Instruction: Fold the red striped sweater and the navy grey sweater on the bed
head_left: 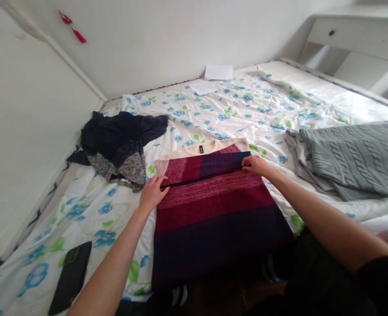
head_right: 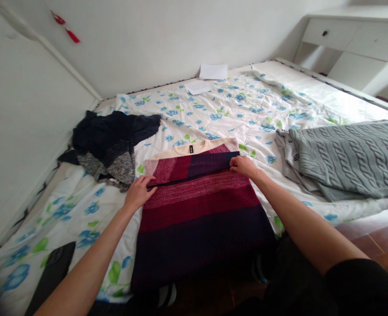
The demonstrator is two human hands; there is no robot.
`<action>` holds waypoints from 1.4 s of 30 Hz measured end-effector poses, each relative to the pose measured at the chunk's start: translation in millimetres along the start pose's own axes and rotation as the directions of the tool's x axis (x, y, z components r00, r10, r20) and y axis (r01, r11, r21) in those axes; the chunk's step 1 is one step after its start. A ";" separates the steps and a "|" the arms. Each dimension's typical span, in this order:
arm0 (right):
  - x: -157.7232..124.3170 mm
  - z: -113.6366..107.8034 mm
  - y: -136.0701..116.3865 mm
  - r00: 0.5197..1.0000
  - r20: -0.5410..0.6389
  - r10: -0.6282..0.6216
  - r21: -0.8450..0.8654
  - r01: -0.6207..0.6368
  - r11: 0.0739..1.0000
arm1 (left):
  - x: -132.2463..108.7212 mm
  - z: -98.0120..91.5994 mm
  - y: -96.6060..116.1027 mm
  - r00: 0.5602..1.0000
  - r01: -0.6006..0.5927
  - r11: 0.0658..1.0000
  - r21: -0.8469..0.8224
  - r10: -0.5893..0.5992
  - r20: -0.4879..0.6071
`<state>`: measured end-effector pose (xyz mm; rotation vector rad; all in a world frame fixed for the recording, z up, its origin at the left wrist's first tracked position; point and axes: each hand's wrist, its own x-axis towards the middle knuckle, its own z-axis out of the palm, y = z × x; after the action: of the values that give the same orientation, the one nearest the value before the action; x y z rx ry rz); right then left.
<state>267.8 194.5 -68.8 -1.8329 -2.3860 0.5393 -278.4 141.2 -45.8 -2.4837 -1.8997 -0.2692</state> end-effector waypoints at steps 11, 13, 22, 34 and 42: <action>-7.1 2.0 -12.2 0.998 -0.046 0.037 -0.057 -0.040 0.998 | -4.1 2.7 25.6 0.999 0.034 0.998 0.048 -0.034 0.002; -9.4 0.2 -16.9 0.996 -0.069 0.059 -0.049 -0.063 0.997 | -0.5 3.8 20.0 0.999 0.045 0.999 0.024 -0.045 -0.004; -6.0 0.4 -12.7 0.998 -0.024 0.051 -0.080 -0.053 0.995 | 13.0 4.6 -4.2 0.997 0.024 0.989 -0.148 -0.013 0.071; -4.5 0.2 -6.8 0.995 -0.040 0.096 -0.071 -0.098 0.993 | 5.1 -0.1 25.7 0.998 -0.029 0.998 0.050 0.026 0.054; -4.5 -11.9 0.0 0.974 -0.143 0.176 -0.028 -0.181 0.983 | -5.3 -1.1 16.9 0.999 0.030 0.995 0.096 -0.032 0.017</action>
<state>272.3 192.9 -57.0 -2.0426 -2.1725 0.3648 -263.7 131.6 -43.8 -2.4060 -1.9117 -0.1521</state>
